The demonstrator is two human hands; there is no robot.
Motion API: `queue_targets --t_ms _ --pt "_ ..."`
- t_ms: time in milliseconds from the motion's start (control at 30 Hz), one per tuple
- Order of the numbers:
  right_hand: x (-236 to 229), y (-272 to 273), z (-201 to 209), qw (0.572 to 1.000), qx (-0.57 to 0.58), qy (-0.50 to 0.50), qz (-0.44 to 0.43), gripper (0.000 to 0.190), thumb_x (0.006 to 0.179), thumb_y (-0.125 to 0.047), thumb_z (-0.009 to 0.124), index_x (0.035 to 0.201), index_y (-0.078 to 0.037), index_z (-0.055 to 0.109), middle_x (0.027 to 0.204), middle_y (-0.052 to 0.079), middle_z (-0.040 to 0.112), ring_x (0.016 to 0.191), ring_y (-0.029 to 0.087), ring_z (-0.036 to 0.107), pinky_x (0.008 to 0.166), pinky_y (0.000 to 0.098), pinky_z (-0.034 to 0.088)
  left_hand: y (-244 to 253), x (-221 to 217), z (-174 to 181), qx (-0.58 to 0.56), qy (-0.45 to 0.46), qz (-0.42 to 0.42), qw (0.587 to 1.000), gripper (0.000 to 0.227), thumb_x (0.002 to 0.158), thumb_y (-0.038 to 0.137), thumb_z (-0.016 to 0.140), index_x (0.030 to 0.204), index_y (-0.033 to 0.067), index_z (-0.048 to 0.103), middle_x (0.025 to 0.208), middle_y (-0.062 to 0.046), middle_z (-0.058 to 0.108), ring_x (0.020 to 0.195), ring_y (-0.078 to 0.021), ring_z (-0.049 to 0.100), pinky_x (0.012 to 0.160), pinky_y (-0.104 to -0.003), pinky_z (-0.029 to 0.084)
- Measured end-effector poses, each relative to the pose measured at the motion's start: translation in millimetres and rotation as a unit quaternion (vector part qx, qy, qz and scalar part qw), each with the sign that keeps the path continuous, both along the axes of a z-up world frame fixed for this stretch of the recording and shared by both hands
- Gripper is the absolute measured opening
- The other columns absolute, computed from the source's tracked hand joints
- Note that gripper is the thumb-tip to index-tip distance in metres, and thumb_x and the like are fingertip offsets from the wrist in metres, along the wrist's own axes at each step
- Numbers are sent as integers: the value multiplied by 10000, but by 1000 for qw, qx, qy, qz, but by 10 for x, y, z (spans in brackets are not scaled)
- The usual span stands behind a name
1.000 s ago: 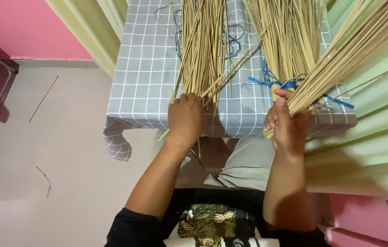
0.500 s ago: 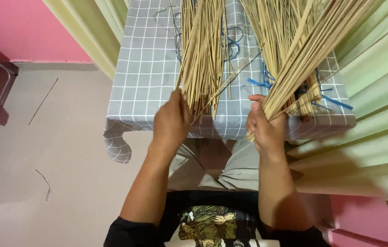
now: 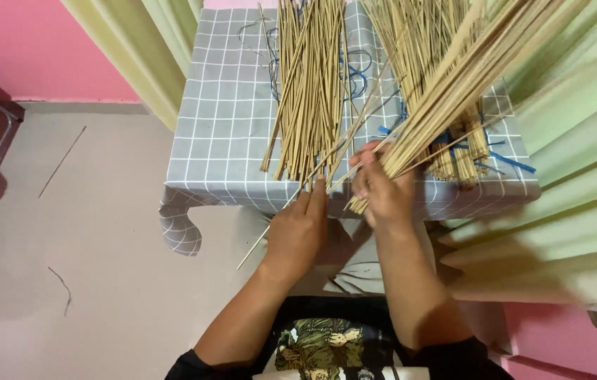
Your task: Gathering and aligning thin wooden sticks into a bundle and tying them together with plastic string.
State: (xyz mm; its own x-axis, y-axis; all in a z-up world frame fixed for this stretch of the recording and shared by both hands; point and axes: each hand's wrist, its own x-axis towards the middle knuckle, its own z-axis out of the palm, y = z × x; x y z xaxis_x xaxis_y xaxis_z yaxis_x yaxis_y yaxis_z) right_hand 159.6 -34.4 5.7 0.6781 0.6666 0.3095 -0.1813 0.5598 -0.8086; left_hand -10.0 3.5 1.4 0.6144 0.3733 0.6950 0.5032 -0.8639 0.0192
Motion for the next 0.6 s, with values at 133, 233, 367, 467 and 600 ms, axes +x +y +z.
queue_targets --t_ms 133,233,367,467,600 --pt "620 -180 207 998 -16 24 -63 286 1029 -301 638 1207 -86 578 796 54 682 496 23 568 446 178 445 167 -247 -84 -64 10 12 998 481 904 112 628 1375 15 620 840 -124 701 642 -293 713 512 -399 571" --pt "1176 -345 226 999 22 12 -48 309 1125 -307 505 1399 -163 502 869 -53 582 586 13 526 482 158 464 255 -493 190 -254 15 74 964 318 948 94 595 1244 -2 664 849 -225 729 734 -452 731 587 -572 566" --pt "1190 -429 331 996 67 -53 28 371 1163 -299 475 1512 -185 419 828 -54 506 487 25 401 456 178 406 250 -543 435 -497 -176 26 849 283 1061 132 427 1245 -7 591 803 -199 690 686 -377 631 561 -437 480" --pt "1047 -388 268 993 67 -74 57 454 1155 -277 474 1582 -167 365 806 -73 519 483 16 429 442 169 411 210 -373 97 -531 -231 -64 813 257 1065 168 415 1112 23 622 650 -103 608 562 -239 546 516 -349 420" --pt "1039 -286 44 977 130 -29 168 433 1137 -224 468 1563 -224 391 799 -38 548 449 28 446 416 179 408 -72 -180 77 -605 -291 -189 717 355 1088 226 432 841 66 629 508 14 487 453 -95 462 443 -220 365"
